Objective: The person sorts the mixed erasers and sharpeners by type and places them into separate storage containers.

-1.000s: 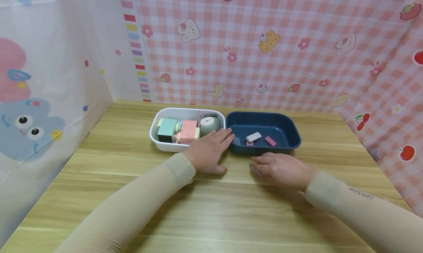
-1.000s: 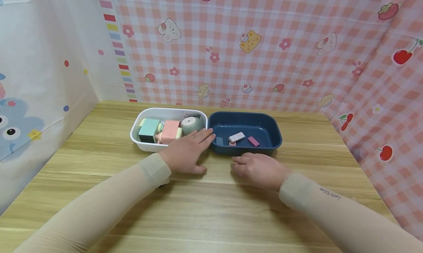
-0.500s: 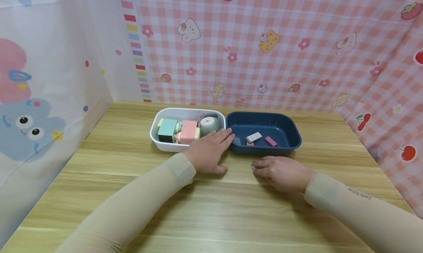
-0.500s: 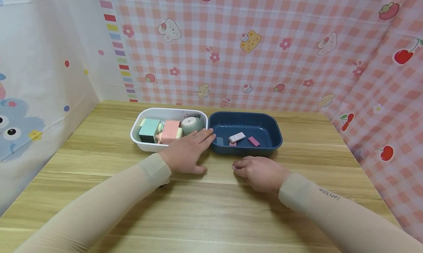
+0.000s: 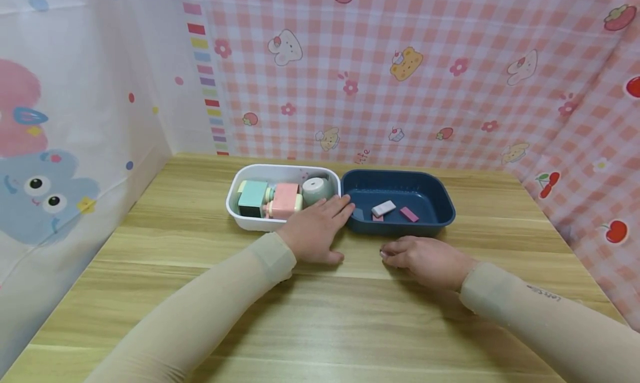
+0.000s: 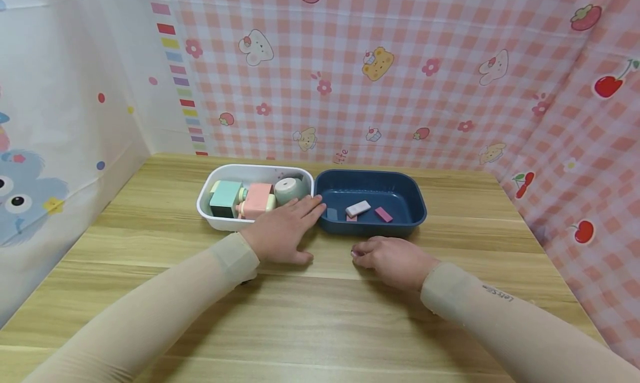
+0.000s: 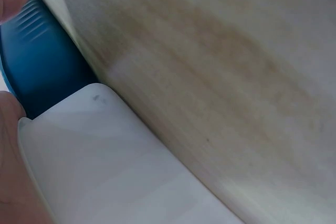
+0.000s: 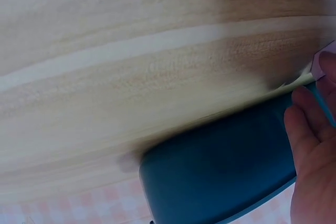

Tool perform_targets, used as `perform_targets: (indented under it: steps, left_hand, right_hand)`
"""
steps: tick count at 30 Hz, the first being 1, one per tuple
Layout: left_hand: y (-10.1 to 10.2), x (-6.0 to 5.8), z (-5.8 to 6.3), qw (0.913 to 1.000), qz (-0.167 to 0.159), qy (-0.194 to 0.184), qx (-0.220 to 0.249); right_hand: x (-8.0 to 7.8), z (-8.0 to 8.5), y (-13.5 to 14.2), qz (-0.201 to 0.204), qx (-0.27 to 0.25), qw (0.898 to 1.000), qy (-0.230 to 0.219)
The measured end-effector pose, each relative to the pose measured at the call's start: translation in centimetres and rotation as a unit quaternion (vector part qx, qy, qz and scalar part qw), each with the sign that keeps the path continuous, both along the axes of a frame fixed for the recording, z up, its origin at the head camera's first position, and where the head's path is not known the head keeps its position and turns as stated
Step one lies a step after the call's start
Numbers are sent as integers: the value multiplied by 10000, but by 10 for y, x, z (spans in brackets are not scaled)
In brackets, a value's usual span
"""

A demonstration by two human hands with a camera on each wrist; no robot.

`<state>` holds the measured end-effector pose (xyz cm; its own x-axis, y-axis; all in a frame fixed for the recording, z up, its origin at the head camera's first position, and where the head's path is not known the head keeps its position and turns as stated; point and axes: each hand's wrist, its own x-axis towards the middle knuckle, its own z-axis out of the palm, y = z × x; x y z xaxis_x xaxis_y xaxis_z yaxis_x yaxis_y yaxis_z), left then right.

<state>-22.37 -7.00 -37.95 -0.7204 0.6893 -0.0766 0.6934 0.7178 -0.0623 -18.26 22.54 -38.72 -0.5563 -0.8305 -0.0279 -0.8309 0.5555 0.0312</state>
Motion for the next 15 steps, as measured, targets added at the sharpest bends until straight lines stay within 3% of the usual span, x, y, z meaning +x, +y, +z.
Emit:
perform_targets:
  steps: [7,15]
  left_hand:
    - [0,2,1,10000,-16,12,43]
    - [0,2,1,10000,-33,34,50]
  right_hand:
    - [0,-1,-1,23,-66,10000,29]
    - [-2,-4,-2,-120,-517,9985,-160]
